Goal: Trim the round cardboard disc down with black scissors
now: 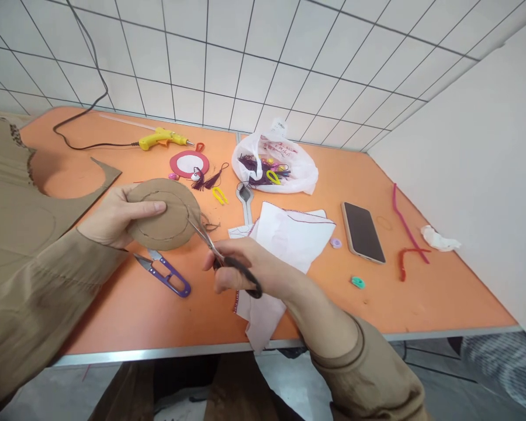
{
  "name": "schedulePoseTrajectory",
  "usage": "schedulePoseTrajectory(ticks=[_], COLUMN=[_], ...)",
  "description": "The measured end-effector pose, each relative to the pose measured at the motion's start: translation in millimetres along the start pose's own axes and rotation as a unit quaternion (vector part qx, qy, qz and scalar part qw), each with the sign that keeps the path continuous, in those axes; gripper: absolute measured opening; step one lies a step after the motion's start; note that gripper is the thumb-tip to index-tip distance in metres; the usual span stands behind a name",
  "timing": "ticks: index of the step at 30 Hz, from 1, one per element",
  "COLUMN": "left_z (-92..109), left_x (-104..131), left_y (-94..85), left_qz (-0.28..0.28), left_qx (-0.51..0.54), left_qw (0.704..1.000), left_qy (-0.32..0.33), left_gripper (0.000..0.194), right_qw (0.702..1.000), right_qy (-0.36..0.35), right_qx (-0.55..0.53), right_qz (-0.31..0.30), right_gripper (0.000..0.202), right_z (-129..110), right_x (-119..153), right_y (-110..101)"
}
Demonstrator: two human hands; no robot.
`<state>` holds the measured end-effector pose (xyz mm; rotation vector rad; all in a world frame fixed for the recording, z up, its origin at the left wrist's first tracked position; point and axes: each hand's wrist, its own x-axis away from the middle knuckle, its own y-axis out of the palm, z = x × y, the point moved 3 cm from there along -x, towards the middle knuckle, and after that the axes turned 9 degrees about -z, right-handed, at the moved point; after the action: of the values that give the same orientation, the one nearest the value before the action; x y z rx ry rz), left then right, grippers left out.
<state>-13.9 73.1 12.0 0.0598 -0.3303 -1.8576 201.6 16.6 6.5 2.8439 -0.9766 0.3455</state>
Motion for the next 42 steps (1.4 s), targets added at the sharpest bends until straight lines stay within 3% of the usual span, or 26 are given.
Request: schedulePoseTrajectory(ticks=[3,6,10,17,24,33,42], left_z=[2,3,3,2,4,5,6], left_x=[-1,-1,2,3,2,6,6], left_y=[-7.0,-6.8,0.4,2.6,3.1,9.6,9.0], left_qz=[0.049,0.041,0.012,0.009,-0.011,-0.004,0.011], left_qx=[-0.003,0.007,0.006,-0.005,-0.02,-0.019,-0.069], left_qw=[0.998,0.999,1.0,1.0,1.0,1.0,0.998], left_qy=[0.032,0.016,-0.006,-0.002,-0.012,-0.02,-0.002], left_gripper=[0.038,0.038,0.04,0.046,0.043,0.033,0.036], right_qw=[0.998,0.997,0.997,0.998,0.997,0.995,0.992], right_qy=[-0.05,-0.068,-0.036,0.009,-0.007,0.02,0.064], right_qx=[-0.007,-0.021,-0.031,-0.012,-0.02,0.0,0.005], right_qz=[-0.029,0.009,0.062,0.062,0.07,0.096,0.108], right_gripper=[0.053,0.054,0.053,0.046,0.043,0.039,0.031], right_z=[1,1,1,3,3,3,-1], right_x=[1,4,5,1,2,1,-2], right_y=[0,-2,-2,-3,-3,-4,0])
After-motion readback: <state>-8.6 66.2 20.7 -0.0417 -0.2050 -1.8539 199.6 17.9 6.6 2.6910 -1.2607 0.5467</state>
